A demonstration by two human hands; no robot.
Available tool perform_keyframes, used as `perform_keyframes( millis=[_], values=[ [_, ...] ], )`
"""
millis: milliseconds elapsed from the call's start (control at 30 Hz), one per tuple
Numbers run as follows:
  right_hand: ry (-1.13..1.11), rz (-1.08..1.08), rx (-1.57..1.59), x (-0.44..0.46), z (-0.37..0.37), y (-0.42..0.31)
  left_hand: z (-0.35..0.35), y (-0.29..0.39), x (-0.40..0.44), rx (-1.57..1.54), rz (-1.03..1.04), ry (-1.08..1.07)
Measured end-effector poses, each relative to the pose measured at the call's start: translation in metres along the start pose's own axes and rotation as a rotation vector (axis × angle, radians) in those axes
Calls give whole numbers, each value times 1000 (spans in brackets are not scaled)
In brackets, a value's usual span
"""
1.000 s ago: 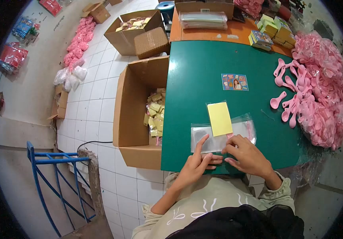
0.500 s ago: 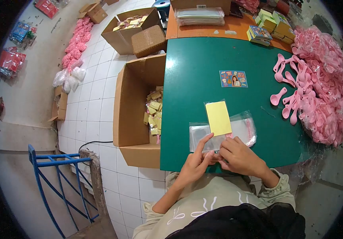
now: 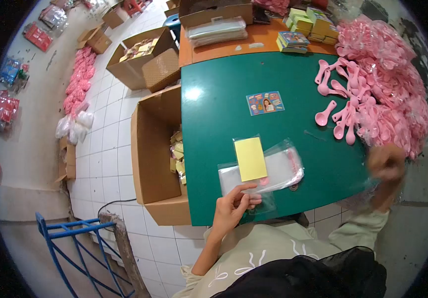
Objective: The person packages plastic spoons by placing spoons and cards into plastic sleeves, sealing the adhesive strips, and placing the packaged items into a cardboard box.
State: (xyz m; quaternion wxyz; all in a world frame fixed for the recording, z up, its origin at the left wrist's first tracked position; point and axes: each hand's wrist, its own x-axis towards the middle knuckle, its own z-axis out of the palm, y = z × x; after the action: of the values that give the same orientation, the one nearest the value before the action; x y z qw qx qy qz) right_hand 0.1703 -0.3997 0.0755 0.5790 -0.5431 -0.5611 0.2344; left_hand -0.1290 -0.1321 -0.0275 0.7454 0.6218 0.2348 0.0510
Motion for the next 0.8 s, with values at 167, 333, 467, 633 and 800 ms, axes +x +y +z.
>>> perform_keyframes(
  millis=[167, 333, 467, 633, 800],
  values=[
    [559, 837, -1664, -120, -214, -16, -1, 3, 1, -23, -42, -49],
    [546, 512, -1607, -17, -3, -17, -1, 1, -2, -150, -60, -62],
    [-68, 281, -710, 24, 156, 29, -4, 12, -7, -280, -85, -124],
    [49, 146, -452, 27, 206, 63, -6, 13, -21, -250, -89, -100],
    [12, 252, -251, 25, 198, 57, 3, 15, -24, 309, 25, 37]
  ],
)
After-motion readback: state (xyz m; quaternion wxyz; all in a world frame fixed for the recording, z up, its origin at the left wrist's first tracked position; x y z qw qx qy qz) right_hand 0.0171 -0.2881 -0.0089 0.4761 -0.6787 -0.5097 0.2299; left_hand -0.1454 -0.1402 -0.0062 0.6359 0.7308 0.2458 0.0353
